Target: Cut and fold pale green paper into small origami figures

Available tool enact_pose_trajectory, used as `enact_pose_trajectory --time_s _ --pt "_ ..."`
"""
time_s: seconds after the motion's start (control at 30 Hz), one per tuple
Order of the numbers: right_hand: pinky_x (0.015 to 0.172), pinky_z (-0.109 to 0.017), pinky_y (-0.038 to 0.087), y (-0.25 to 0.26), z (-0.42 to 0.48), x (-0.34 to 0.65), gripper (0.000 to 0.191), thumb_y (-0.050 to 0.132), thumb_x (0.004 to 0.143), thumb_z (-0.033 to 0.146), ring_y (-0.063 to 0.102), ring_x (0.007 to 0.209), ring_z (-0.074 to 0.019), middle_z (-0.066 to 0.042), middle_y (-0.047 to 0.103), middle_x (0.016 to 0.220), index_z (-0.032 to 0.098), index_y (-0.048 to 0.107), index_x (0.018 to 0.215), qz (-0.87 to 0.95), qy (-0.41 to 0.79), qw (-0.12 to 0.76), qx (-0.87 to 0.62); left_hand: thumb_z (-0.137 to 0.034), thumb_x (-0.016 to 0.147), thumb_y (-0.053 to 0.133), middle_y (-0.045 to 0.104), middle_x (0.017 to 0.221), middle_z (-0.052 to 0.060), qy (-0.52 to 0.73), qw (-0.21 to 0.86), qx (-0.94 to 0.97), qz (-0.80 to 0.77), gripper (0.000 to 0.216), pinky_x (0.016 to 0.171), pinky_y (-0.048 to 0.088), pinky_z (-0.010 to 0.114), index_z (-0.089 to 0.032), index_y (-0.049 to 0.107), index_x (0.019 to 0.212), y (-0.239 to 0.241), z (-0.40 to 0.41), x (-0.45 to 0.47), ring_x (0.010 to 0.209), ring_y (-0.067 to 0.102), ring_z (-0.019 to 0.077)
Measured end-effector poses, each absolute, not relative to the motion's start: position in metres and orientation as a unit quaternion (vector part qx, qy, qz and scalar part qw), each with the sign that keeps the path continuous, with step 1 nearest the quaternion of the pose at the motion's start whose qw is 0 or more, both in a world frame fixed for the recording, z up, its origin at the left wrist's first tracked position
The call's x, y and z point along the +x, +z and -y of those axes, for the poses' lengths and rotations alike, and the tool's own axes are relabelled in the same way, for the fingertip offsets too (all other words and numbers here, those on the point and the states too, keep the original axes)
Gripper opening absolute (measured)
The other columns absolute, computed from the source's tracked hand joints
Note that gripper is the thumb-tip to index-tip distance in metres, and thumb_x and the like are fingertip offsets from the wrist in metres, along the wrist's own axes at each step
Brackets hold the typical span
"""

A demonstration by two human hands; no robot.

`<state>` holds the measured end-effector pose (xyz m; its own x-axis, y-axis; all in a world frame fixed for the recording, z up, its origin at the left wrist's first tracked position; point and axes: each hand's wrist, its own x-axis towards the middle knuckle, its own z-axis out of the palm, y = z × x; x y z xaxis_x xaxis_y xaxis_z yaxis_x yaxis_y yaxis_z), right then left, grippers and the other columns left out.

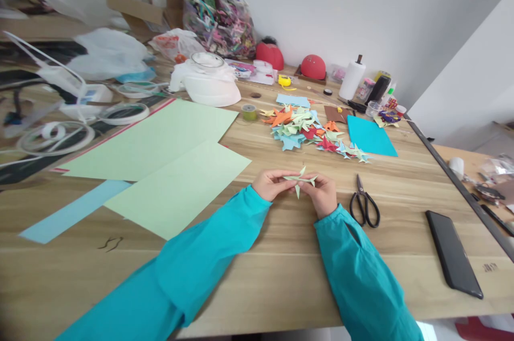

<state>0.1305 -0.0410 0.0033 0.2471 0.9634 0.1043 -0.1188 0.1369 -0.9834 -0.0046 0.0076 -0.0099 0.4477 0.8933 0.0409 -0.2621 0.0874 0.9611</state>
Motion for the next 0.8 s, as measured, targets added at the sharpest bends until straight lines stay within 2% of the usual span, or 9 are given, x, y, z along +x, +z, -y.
enact_pose_trajectory --time_s 0.1,0.23,0.33,0.57,0.8 --pt "0.045 -0.024 0.039 0.004 0.041 0.13 0.018 0.08 0.05 0.026 0.05 0.047 -0.0092 0.001 0.065 0.064 0.019 0.069 0.063 0.439 0.428 0.624 -0.484 -0.033 0.053 0.078 0.071 0.066 0.004 0.431 0.654 0.536 -0.314 0.035 0.059 0.054 0.027 -0.014 0.072 0.082 -0.014 -0.009 -0.003 0.053 0.063 0.0141" --pt "0.046 -0.024 0.04 0.006 0.042 0.129 0.016 0.079 0.052 0.026 0.051 0.051 -0.0101 0.001 0.062 0.063 0.02 0.07 0.063 0.465 0.414 0.623 -0.472 -0.03 0.05 0.08 0.068 0.055 0.004 0.414 0.643 0.543 -0.348 0.036 0.057 0.053 0.027 -0.012 0.072 0.08 -0.018 -0.013 -0.002 0.052 0.063 0.0161" --pt "0.046 -0.024 0.039 0.007 0.043 0.129 0.015 0.079 0.053 0.026 0.051 0.05 -0.0098 0.001 0.061 0.063 0.02 0.07 0.064 0.472 0.411 0.622 -0.47 -0.029 0.049 0.08 0.067 0.054 0.004 0.408 0.645 0.54 -0.356 0.036 0.058 0.053 0.028 -0.011 0.071 0.079 -0.019 -0.014 -0.003 0.052 0.063 0.0167" --pt "0.047 -0.024 0.042 0.007 0.043 0.128 0.022 0.081 0.05 0.026 0.053 0.051 -0.0109 0.002 0.063 0.062 0.02 0.07 0.068 0.456 0.431 0.607 -0.488 -0.031 0.049 0.08 0.068 0.056 0.003 0.433 0.655 0.517 -0.339 0.028 0.059 0.054 0.028 -0.012 0.07 0.067 -0.007 -0.006 -0.006 0.052 0.063 0.0153" --pt "0.045 -0.024 0.041 0.005 0.042 0.128 0.017 0.078 0.054 0.029 0.051 0.047 -0.0096 0.001 0.065 0.064 0.02 0.068 0.066 0.442 0.432 0.624 -0.478 -0.034 0.044 0.082 0.069 0.058 0.004 0.442 0.679 0.482 -0.333 0.037 0.063 0.055 0.032 -0.012 0.068 0.069 -0.003 -0.007 -0.007 0.055 0.065 0.0175"
